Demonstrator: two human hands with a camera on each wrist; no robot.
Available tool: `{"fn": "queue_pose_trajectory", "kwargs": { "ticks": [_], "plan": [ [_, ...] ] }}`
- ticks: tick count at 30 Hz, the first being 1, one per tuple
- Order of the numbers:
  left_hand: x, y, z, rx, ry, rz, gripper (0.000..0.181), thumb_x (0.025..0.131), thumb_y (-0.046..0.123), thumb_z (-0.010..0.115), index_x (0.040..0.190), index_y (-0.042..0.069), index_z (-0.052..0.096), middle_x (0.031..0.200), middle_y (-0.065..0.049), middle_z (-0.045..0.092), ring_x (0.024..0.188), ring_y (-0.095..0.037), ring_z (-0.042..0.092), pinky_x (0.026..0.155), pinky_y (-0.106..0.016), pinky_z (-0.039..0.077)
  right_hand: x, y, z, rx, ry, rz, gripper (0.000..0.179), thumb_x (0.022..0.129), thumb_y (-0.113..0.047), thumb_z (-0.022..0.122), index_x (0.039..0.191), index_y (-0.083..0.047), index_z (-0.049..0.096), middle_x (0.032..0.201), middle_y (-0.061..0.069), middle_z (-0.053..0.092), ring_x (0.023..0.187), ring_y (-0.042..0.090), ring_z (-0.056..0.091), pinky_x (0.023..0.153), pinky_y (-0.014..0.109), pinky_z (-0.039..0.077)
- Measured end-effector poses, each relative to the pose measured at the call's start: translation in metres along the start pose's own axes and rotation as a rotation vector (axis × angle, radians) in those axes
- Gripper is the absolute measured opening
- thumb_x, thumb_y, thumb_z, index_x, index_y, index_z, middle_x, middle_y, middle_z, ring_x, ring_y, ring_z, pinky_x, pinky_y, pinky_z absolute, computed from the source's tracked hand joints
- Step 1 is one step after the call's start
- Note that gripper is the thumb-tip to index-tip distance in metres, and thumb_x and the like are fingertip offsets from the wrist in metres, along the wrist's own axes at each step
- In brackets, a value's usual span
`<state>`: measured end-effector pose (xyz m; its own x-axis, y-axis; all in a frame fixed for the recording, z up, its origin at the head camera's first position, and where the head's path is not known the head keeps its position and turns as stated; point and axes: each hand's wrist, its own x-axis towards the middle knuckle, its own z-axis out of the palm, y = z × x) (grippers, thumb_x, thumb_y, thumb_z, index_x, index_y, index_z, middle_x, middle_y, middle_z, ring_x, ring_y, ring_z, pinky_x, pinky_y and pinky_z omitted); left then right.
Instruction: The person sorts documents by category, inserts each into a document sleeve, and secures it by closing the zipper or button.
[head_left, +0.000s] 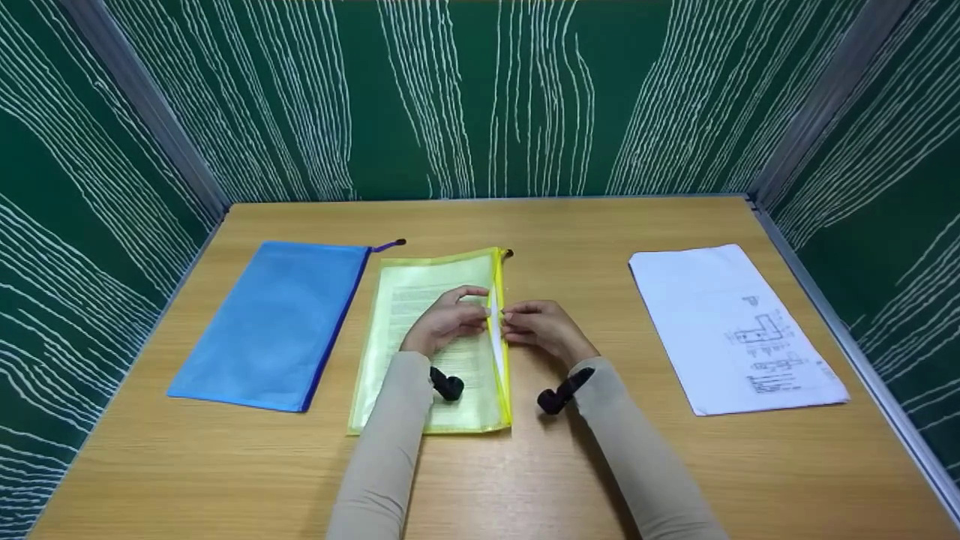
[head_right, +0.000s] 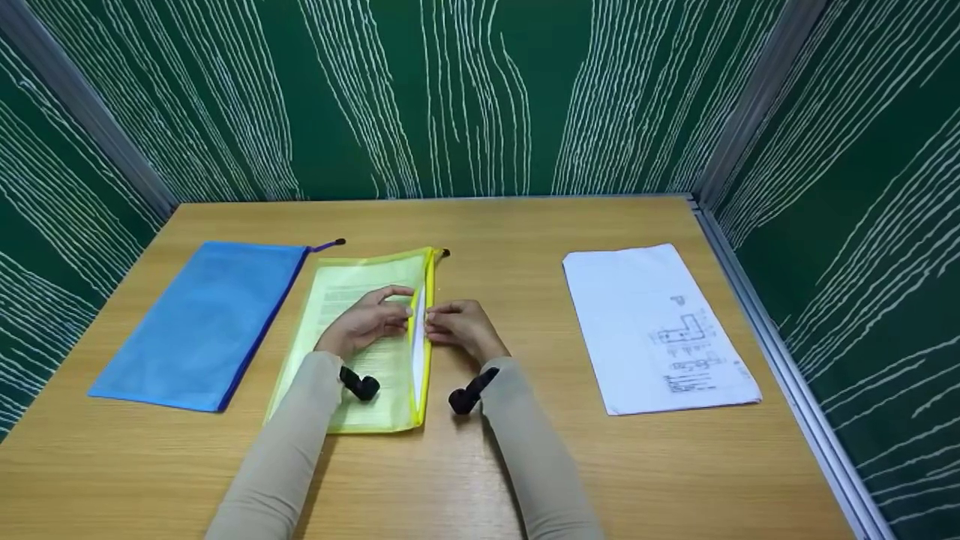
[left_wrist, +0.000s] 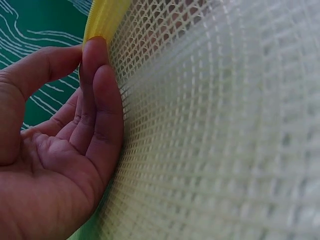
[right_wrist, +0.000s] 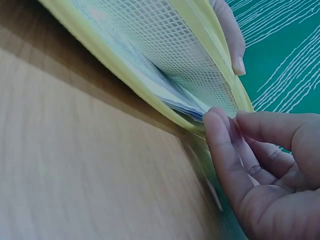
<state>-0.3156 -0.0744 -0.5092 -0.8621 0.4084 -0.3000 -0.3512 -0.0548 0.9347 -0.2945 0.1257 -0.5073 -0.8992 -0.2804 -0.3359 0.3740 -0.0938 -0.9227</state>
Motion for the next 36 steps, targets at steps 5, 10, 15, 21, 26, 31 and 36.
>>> {"fn": "queue_pose_trajectory", "kwargs": {
  "ticks": [5, 10, 15, 21, 26, 31, 36],
  "plan": [
    [0.000, 0.001, 0.001, 0.018, -0.018, -0.003, 0.045, 0.087, 0.004, 0.066, 0.130, 0.009, 0.051, 0.079, -0.003, 0.066, 0.068, -0.013, 0.062, 0.067, -0.026, 0.054, 0.001, -0.001, -0.005, -0.031, 0.027, 0.017, 0.030, 0.093, -0.004, 0.060, 0.120, 0.010, 0.057, 0.087, 0.007, 0.066, 0.076, 0.014, 0.067, 0.076, 0.029, 0.058],
    [0.001, 0.000, 0.003, 0.056, -0.021, -0.017, 0.046, 0.088, 0.004, 0.066, 0.131, 0.008, 0.050, 0.079, -0.005, 0.064, 0.066, -0.014, 0.063, 0.063, -0.027, 0.054, 0.002, -0.002, -0.010, -0.043, 0.058, 0.035, 0.030, 0.095, -0.005, 0.056, 0.122, 0.008, 0.055, 0.090, 0.007, 0.066, 0.078, 0.014, 0.068, 0.077, 0.029, 0.058],
    [0.002, 0.001, 0.007, 0.098, -0.015, -0.021, 0.047, 0.088, 0.003, 0.065, 0.132, 0.005, 0.048, 0.082, -0.007, 0.064, 0.067, -0.014, 0.064, 0.063, -0.027, 0.055, 0.003, -0.003, -0.016, -0.052, 0.080, 0.047, 0.031, 0.097, -0.008, 0.054, 0.124, 0.007, 0.055, 0.095, 0.010, 0.066, 0.082, 0.015, 0.068, 0.080, 0.029, 0.058],
    [0.001, 0.003, 0.011, 0.160, -0.004, -0.025, 0.047, 0.088, 0.003, 0.063, 0.132, 0.004, 0.047, 0.085, -0.007, 0.063, 0.068, -0.014, 0.064, 0.062, -0.026, 0.055, 0.005, -0.006, -0.023, -0.077, 0.084, 0.032, 0.033, 0.097, -0.010, 0.054, 0.126, 0.006, 0.055, 0.101, 0.012, 0.066, 0.086, 0.016, 0.068, 0.083, 0.030, 0.057],
    [0.001, 0.006, 0.014, 0.239, 0.007, 0.005, 0.046, 0.088, 0.004, 0.063, 0.131, 0.004, 0.047, 0.086, -0.007, 0.062, 0.068, -0.015, 0.064, 0.062, -0.027, 0.055, 0.009, -0.010, -0.029, -0.091, 0.099, 0.002, 0.032, 0.097, -0.011, 0.055, 0.125, 0.005, 0.056, 0.104, 0.013, 0.066, 0.089, 0.016, 0.067, 0.083, 0.028, 0.057],
    [0.003, 0.006, 0.014, 0.362, 0.104, 0.108, 0.040, 0.091, 0.008, 0.060, 0.129, 0.003, 0.051, 0.094, -0.007, 0.057, 0.073, -0.016, 0.064, 0.065, -0.027, 0.055, 0.015, -0.016, -0.033, -0.107, 0.169, -0.025, 0.031, 0.098, -0.012, 0.055, 0.125, 0.002, 0.058, 0.112, 0.014, 0.064, 0.095, 0.016, 0.066, 0.085, 0.027, 0.056],
    [0.006, 0.008, 0.008, 0.486, 0.209, 0.247, 0.041, 0.094, 0.014, 0.059, 0.133, 0.005, 0.052, 0.114, -0.013, 0.057, 0.099, -0.022, 0.061, 0.083, -0.033, 0.053, 0.020, -0.024, -0.035, -0.202, 0.255, -0.067, 0.031, 0.099, -0.017, 0.054, 0.126, -0.003, 0.059, 0.120, 0.013, 0.062, 0.103, 0.019, 0.065, 0.088, 0.026, 0.055]
  ]
}}
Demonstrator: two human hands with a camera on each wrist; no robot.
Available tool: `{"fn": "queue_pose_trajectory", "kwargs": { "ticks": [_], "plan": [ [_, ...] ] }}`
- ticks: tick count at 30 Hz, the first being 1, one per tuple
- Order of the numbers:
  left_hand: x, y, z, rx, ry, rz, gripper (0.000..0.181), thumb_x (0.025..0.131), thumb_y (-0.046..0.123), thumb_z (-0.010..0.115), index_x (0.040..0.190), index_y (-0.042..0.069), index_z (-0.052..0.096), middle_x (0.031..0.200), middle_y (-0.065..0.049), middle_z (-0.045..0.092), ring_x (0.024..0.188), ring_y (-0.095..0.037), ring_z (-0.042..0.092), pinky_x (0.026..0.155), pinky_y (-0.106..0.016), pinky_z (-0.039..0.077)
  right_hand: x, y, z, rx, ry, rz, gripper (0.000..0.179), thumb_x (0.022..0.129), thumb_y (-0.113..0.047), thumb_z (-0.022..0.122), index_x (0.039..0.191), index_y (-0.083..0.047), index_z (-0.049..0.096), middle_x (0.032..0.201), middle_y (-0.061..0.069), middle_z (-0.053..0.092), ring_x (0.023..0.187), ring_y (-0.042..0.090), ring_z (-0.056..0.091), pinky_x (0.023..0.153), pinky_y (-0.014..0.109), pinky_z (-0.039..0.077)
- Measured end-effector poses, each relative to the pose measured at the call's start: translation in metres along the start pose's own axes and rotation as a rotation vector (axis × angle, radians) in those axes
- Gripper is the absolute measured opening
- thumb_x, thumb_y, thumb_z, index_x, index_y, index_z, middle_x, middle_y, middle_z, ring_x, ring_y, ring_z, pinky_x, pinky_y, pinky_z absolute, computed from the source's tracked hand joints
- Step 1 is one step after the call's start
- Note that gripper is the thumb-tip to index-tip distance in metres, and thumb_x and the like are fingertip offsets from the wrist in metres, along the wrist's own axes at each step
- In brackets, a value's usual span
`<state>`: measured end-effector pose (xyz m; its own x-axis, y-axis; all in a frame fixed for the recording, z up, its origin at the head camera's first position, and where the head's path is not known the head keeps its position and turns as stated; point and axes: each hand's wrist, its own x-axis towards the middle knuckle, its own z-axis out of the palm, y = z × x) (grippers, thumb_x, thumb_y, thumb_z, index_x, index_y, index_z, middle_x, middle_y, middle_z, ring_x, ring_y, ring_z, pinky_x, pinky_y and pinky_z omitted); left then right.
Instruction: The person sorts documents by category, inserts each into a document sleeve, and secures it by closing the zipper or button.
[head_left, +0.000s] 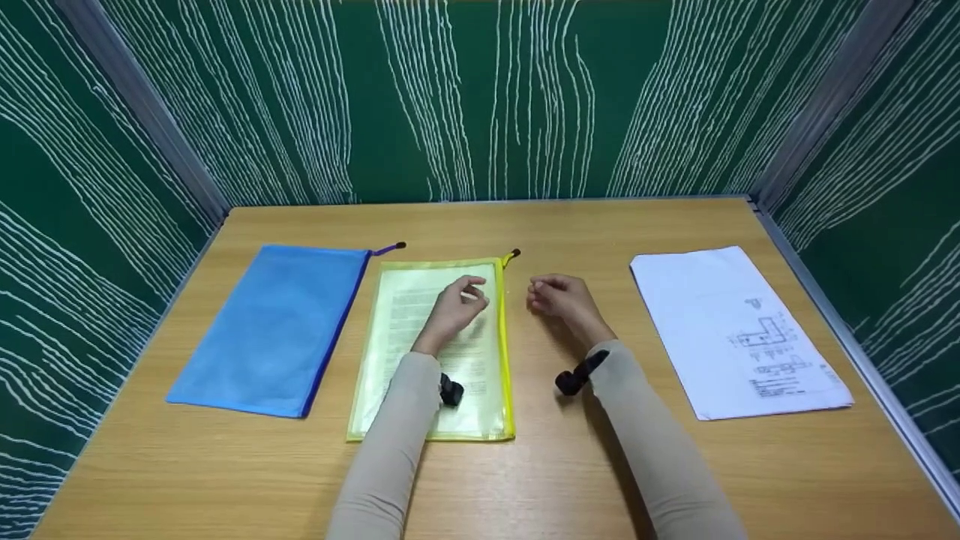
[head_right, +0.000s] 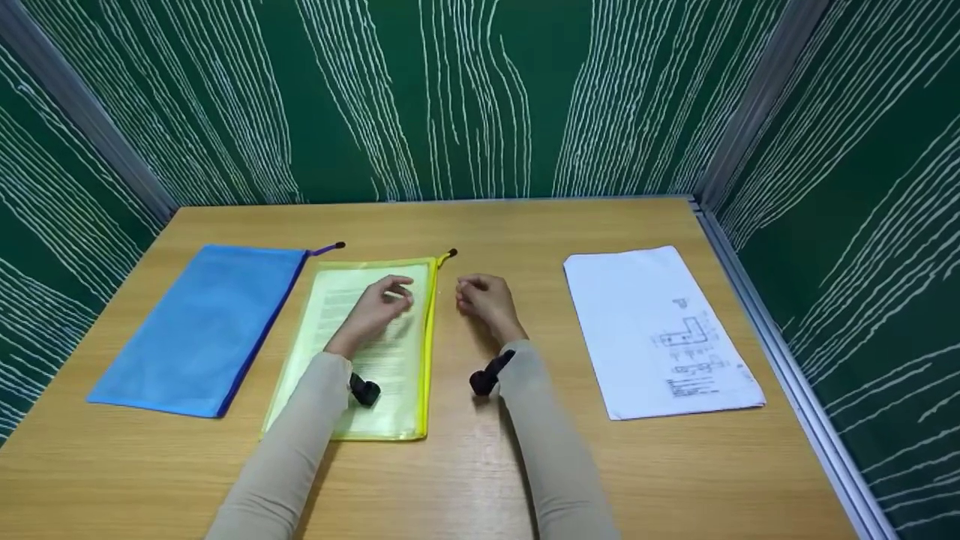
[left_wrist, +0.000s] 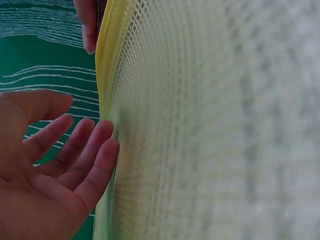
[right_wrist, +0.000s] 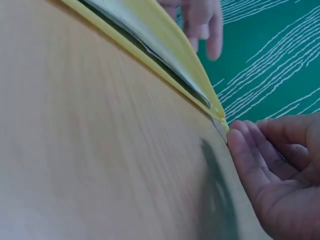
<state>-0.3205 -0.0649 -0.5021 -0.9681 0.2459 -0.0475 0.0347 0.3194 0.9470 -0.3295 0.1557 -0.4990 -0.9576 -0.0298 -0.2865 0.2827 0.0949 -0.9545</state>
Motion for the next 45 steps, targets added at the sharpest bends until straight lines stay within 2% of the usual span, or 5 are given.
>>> {"fn": "queue_pose_trajectory", "kwargs": {
  "ticks": [5, 12, 22, 32, 45],
  "plan": [
    [0.003, 0.002, -0.005, 0.152, 0.011, 0.062, 0.054, 0.098, 0.022, 0.055, 0.147, 0.011, 0.038, 0.144, -0.014, 0.043, 0.134, -0.029, 0.039, 0.108, -0.046, 0.038, 0.005, -0.006, -0.001, -0.115, 0.015, -0.076, 0.034, 0.099, -0.018, 0.053, 0.129, -0.003, 0.058, 0.126, 0.014, 0.061, 0.114, 0.023, 0.061, 0.095, 0.029, 0.051],
    [0.007, 0.008, -0.008, 0.568, -0.028, 0.024, 0.071, 0.096, 0.043, 0.053, 0.155, 0.027, 0.016, 0.163, -0.011, 0.006, 0.149, -0.034, 0.004, 0.119, -0.054, 0.010, 0.015, -0.008, 0.002, -0.428, -0.008, -0.233, 0.040, 0.101, -0.021, 0.049, 0.137, -0.002, 0.052, 0.138, 0.016, 0.054, 0.127, 0.028, 0.052, 0.107, 0.040, 0.042],
    [0.015, 0.013, -0.010, 0.956, -0.111, -0.030, 0.070, 0.097, 0.057, 0.039, 0.155, 0.033, 0.008, 0.163, -0.008, 0.001, 0.149, -0.034, -0.002, 0.118, -0.057, 0.002, 0.034, -0.012, 0.013, -0.683, -0.063, -0.329, 0.044, 0.103, -0.021, 0.044, 0.143, -0.003, 0.043, 0.146, 0.017, 0.046, 0.135, 0.032, 0.043, 0.110, 0.045, 0.037],
    [0.011, 0.008, -0.012, 0.936, -0.244, -0.094, 0.070, 0.099, 0.052, 0.038, 0.156, 0.029, 0.005, 0.163, -0.005, 0.001, 0.149, -0.033, 0.002, 0.119, -0.054, 0.009, 0.049, -0.015, 0.012, -0.795, -0.082, -0.212, 0.049, 0.105, -0.023, 0.038, 0.152, -0.013, 0.028, 0.159, 0.010, 0.023, 0.148, 0.029, 0.018, 0.119, 0.047, 0.017],
    [0.014, 0.006, -0.016, 0.931, -0.269, -0.114, 0.065, 0.099, 0.053, 0.037, 0.155, 0.029, 0.014, 0.163, -0.005, 0.000, 0.149, -0.032, -0.003, 0.120, -0.053, 0.005, 0.061, -0.020, 0.024, -0.953, -0.108, -0.295, 0.049, 0.105, -0.022, 0.036, 0.153, -0.014, 0.026, 0.160, 0.009, 0.020, 0.148, 0.032, 0.015, 0.119, 0.049, 0.017]
  ]
}}
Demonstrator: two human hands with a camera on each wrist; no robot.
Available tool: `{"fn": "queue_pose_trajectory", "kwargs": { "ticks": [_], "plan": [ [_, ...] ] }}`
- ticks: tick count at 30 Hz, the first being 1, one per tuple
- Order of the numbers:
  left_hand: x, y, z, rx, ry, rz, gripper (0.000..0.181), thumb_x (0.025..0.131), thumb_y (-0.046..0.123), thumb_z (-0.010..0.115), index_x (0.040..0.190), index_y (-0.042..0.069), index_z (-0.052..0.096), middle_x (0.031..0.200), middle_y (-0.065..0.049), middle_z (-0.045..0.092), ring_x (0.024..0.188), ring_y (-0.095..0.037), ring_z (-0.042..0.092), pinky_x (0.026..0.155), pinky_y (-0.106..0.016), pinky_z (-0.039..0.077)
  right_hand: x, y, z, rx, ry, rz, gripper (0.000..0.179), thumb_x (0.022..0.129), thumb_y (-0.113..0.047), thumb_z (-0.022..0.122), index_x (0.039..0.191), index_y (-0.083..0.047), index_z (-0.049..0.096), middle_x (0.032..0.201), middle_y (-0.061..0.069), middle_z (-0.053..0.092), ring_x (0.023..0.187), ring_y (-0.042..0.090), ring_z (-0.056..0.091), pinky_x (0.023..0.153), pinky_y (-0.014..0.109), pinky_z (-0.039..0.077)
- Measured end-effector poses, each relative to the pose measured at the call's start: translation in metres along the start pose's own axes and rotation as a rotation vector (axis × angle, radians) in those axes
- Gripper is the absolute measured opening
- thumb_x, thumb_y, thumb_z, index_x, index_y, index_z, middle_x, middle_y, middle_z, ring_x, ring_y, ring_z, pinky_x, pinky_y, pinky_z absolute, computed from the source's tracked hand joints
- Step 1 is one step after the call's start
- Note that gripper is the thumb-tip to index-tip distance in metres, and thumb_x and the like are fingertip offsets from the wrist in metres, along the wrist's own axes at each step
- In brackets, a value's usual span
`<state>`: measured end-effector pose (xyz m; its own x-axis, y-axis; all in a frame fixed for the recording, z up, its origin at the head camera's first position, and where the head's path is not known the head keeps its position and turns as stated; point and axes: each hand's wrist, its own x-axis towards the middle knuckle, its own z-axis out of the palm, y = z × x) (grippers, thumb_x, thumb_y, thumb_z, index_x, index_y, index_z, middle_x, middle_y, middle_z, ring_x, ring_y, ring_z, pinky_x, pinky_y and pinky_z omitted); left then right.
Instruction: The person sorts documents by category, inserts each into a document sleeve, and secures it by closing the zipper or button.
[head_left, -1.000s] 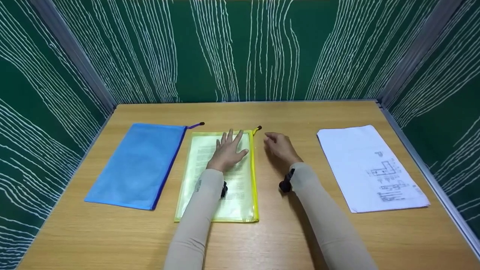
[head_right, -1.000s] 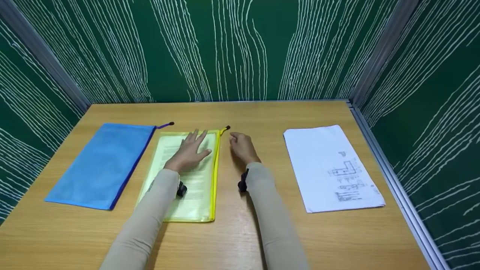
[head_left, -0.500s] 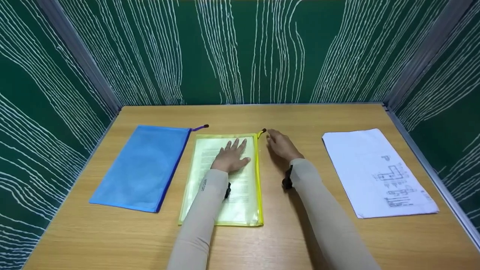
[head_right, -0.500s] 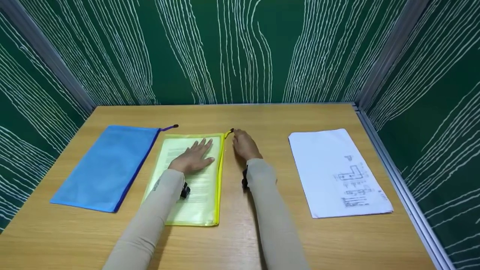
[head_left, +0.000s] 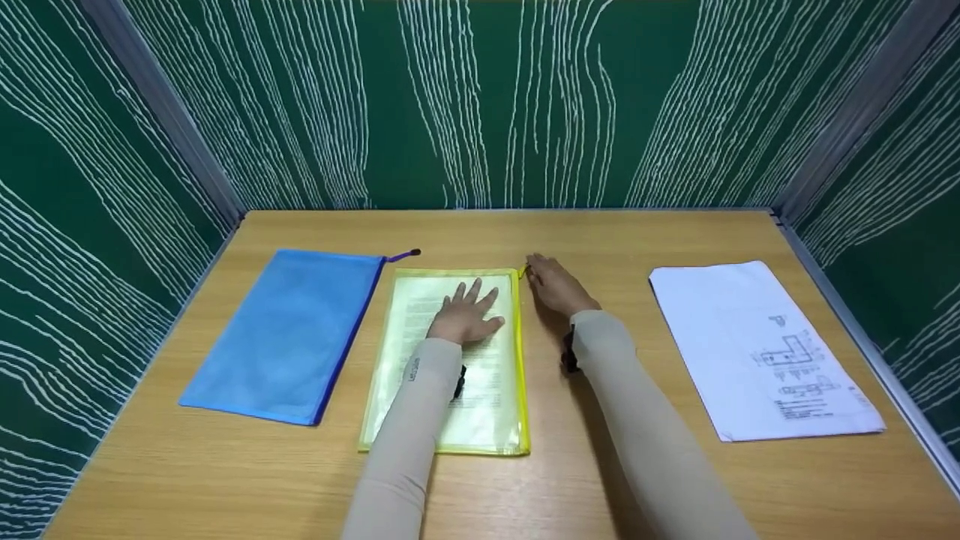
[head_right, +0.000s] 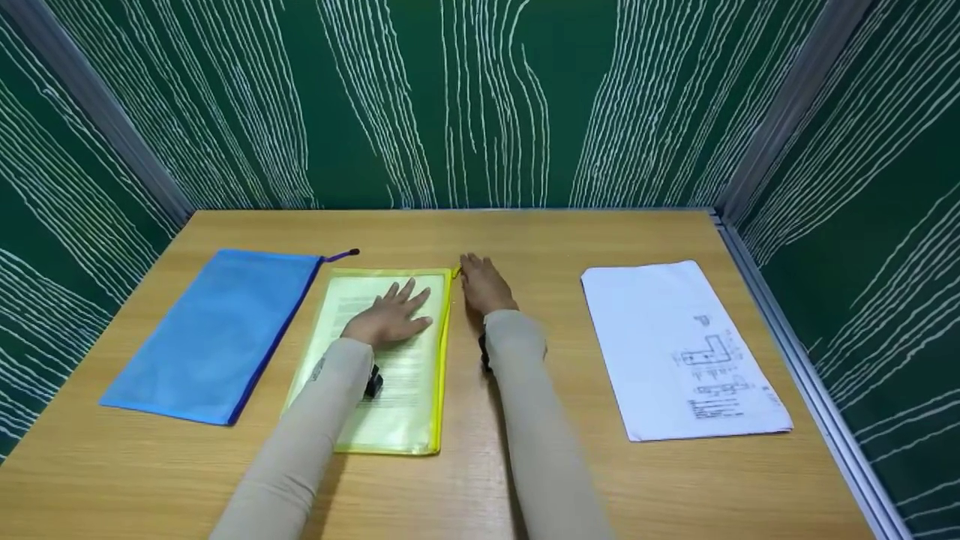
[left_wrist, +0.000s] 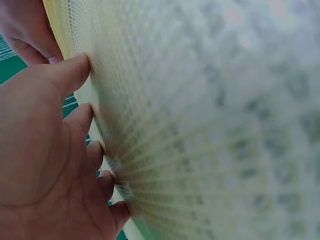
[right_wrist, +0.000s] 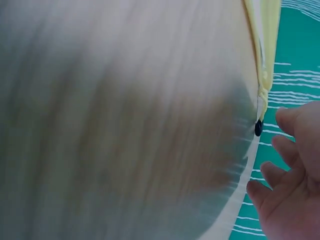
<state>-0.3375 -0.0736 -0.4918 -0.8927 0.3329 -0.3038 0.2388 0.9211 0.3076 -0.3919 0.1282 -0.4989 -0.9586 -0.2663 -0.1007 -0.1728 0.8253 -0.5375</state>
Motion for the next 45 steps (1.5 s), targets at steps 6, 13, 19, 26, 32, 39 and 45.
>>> {"fn": "queue_pose_trajectory", "kwargs": {
  "ticks": [6, 13, 19, 26, 32, 39, 45],
  "plan": [
    [0.000, 0.001, -0.002, -0.030, -0.014, 0.001, 0.066, 0.098, 0.053, 0.040, 0.155, 0.029, 0.016, 0.163, -0.004, 0.000, 0.149, -0.032, -0.003, 0.120, -0.053, 0.006, 0.000, 0.001, 0.001, -0.183, 0.011, -0.055, 0.048, 0.105, -0.022, 0.037, 0.152, -0.015, 0.030, 0.159, 0.009, 0.025, 0.147, 0.035, 0.017, 0.117, 0.052, 0.021],
    [0.001, 0.003, 0.001, -0.047, -0.022, -0.001, 0.066, 0.098, 0.053, 0.041, 0.154, 0.030, 0.017, 0.163, -0.003, 0.001, 0.149, -0.031, -0.003, 0.120, -0.052, 0.006, -0.001, 0.008, 0.001, -0.260, -0.004, -0.056, 0.044, 0.105, -0.019, 0.038, 0.149, -0.014, 0.037, 0.158, 0.008, 0.028, 0.146, 0.038, 0.019, 0.115, 0.053, 0.024],
    [0.000, 0.001, 0.003, -0.068, -0.026, -0.016, 0.066, 0.097, 0.053, 0.042, 0.154, 0.031, 0.016, 0.163, -0.001, 0.000, 0.150, -0.030, -0.004, 0.120, -0.051, 0.004, -0.002, 0.007, 0.001, -0.248, -0.018, -0.046, 0.041, 0.104, -0.015, 0.038, 0.145, -0.011, 0.044, 0.154, 0.010, 0.035, 0.144, 0.035, 0.028, 0.116, 0.049, 0.025],
    [0.001, -0.003, 0.003, -0.102, -0.027, -0.012, 0.067, 0.097, 0.053, 0.043, 0.154, 0.031, 0.016, 0.163, -0.002, -0.002, 0.149, -0.030, -0.006, 0.120, -0.052, 0.002, -0.003, 0.002, -0.004, -0.189, 0.035, -0.016, 0.033, 0.103, -0.009, 0.040, 0.132, -0.010, 0.057, 0.142, 0.010, 0.050, 0.132, 0.030, 0.046, 0.112, 0.045, 0.035],
    [0.002, -0.003, 0.001, -0.118, -0.030, -0.017, 0.067, 0.097, 0.053, 0.043, 0.154, 0.031, 0.016, 0.163, -0.001, -0.002, 0.149, -0.030, -0.007, 0.120, -0.051, 0.001, -0.003, 0.003, -0.006, -0.186, 0.089, -0.017, 0.028, 0.098, -0.003, 0.050, 0.122, -0.006, 0.064, 0.126, 0.014, 0.057, 0.118, 0.031, 0.056, 0.103, 0.041, 0.045],
    [0.003, -0.001, 0.000, -0.123, -0.026, -0.045, 0.067, 0.097, 0.053, 0.042, 0.154, 0.032, 0.015, 0.163, 0.001, -0.005, 0.149, -0.028, -0.009, 0.120, -0.051, -0.001, -0.006, 0.002, -0.010, -0.083, 0.134, 0.025, 0.021, 0.093, 0.003, 0.054, 0.104, -0.002, 0.072, 0.108, 0.014, 0.065, 0.099, 0.027, 0.060, 0.090, 0.039, 0.052],
    [0.003, -0.001, -0.001, -0.112, -0.021, -0.052, 0.067, 0.097, 0.053, 0.042, 0.154, 0.032, 0.014, 0.163, 0.000, -0.005, 0.149, -0.029, -0.009, 0.120, -0.051, -0.001, -0.007, 0.001, -0.013, 0.041, 0.118, 0.129, 0.029, 0.092, 0.005, 0.050, 0.104, -0.005, 0.074, 0.118, 0.011, 0.066, 0.107, 0.025, 0.058, 0.096, 0.042, 0.050]
  ]
}}
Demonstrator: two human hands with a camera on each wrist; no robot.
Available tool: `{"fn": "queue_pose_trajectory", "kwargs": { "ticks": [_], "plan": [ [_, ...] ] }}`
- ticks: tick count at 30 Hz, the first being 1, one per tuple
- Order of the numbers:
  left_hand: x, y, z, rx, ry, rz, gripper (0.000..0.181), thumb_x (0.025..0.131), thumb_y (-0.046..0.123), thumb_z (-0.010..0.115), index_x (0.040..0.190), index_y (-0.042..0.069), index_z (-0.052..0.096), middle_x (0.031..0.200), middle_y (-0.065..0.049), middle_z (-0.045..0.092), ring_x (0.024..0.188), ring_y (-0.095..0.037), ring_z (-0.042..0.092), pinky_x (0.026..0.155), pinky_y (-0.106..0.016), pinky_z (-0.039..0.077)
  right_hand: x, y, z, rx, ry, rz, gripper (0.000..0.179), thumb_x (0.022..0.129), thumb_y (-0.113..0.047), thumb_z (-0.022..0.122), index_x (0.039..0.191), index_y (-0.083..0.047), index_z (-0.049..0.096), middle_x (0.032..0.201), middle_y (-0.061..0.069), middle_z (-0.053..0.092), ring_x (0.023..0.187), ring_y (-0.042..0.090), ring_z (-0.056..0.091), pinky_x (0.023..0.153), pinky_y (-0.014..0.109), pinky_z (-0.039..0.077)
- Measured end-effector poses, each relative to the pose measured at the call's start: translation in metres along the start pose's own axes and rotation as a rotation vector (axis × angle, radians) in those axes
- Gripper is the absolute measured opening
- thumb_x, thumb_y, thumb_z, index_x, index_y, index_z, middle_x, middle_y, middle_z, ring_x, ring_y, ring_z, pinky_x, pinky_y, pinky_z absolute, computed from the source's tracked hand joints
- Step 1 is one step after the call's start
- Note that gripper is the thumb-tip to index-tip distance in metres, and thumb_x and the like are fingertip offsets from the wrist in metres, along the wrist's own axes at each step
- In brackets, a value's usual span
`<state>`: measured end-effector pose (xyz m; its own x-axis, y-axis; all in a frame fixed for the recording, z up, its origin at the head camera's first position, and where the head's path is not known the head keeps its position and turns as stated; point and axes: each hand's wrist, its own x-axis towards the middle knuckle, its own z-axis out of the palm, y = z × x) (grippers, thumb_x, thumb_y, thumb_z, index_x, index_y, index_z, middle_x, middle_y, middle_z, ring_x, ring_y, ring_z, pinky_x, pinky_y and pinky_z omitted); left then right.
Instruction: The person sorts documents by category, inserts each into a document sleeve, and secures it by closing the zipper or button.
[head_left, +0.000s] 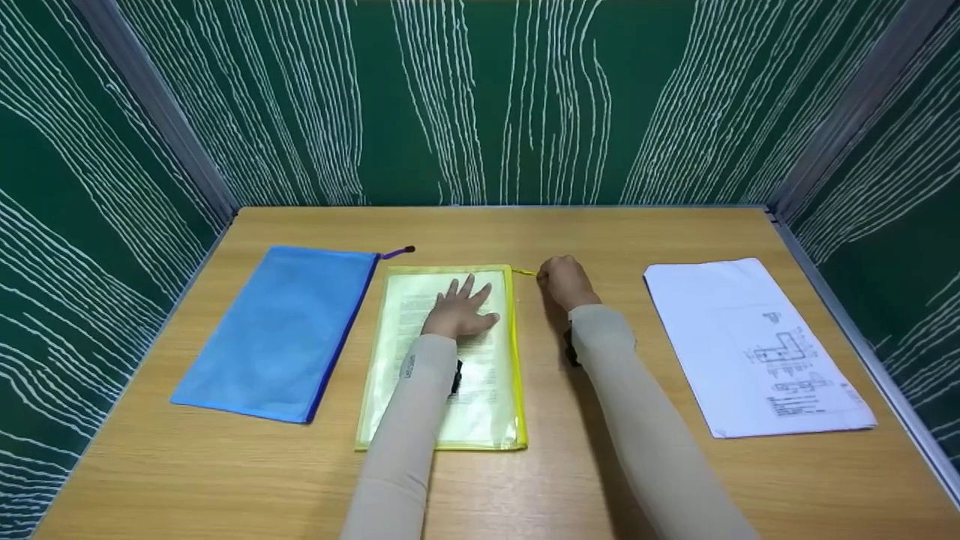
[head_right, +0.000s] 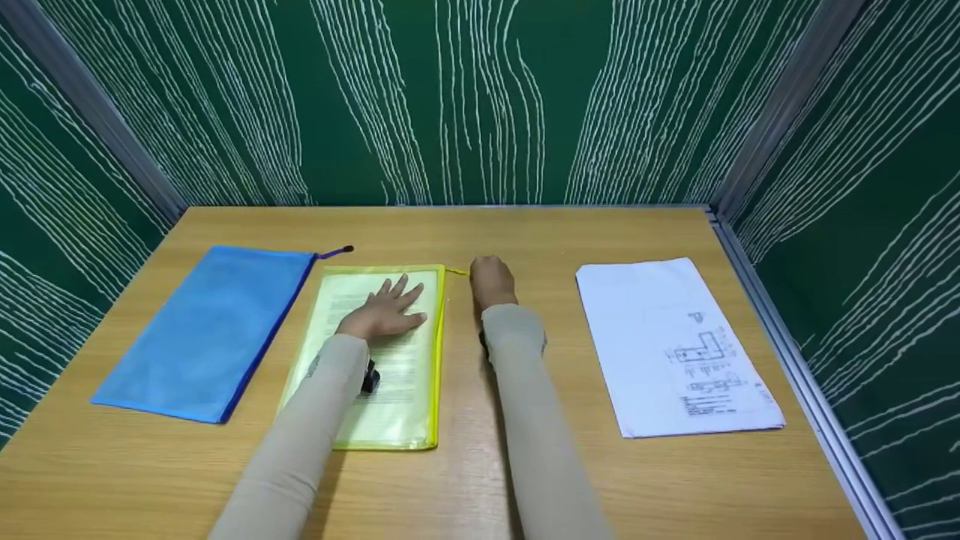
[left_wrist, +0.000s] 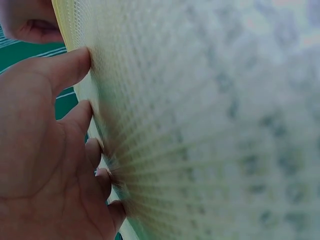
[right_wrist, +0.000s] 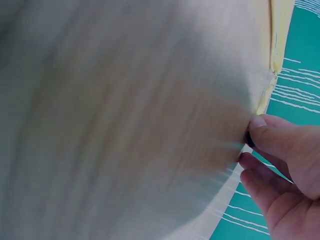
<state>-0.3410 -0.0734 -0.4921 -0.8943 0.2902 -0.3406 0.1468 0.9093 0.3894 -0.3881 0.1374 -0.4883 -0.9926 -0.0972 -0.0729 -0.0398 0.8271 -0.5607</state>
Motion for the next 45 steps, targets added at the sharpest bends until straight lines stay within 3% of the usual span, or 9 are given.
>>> {"fn": "queue_pose_trajectory", "kwargs": {
  "ticks": [14, 25, 38, 45],
  "plan": [
    [0.000, -0.002, 0.000, -0.040, -0.004, 0.014, 0.067, 0.097, 0.052, 0.044, 0.154, 0.031, 0.015, 0.163, -0.001, -0.005, 0.149, -0.029, -0.010, 0.120, -0.051, -0.003, -0.001, 0.013, 0.000, -0.021, 0.067, -0.112, 0.027, 0.092, 0.006, 0.053, 0.106, -0.003, 0.074, 0.114, 0.014, 0.069, 0.109, 0.028, 0.063, 0.094, 0.042, 0.052],
    [0.000, -0.002, 0.001, -0.073, -0.016, 0.009, 0.067, 0.097, 0.051, 0.045, 0.154, 0.032, 0.015, 0.163, -0.001, -0.005, 0.149, -0.029, -0.011, 0.120, -0.051, -0.005, -0.006, 0.015, -0.003, -0.008, 0.021, -0.180, 0.020, 0.090, 0.002, 0.062, 0.106, -0.001, 0.074, 0.110, 0.017, 0.070, 0.106, 0.029, 0.066, 0.089, 0.041, 0.054],
    [0.001, -0.001, -0.001, -0.049, -0.004, -0.012, 0.067, 0.096, 0.052, 0.044, 0.154, 0.032, 0.017, 0.163, -0.001, -0.003, 0.149, -0.028, -0.009, 0.120, -0.051, -0.003, -0.014, 0.009, -0.003, 0.047, -0.043, -0.086, 0.022, 0.091, -0.002, 0.062, 0.111, -0.004, 0.072, 0.114, 0.014, 0.069, 0.105, 0.025, 0.065, 0.092, 0.040, 0.053],
    [0.001, 0.003, -0.003, -0.044, 0.002, -0.012, 0.067, 0.097, 0.052, 0.044, 0.154, 0.031, 0.016, 0.163, -0.001, -0.003, 0.149, -0.029, -0.009, 0.120, -0.051, -0.003, -0.016, 0.007, -0.003, -0.007, -0.026, -0.118, 0.022, 0.091, 0.000, 0.061, 0.110, -0.003, 0.072, 0.115, 0.015, 0.069, 0.108, 0.027, 0.065, 0.093, 0.040, 0.053]
  ]
}}
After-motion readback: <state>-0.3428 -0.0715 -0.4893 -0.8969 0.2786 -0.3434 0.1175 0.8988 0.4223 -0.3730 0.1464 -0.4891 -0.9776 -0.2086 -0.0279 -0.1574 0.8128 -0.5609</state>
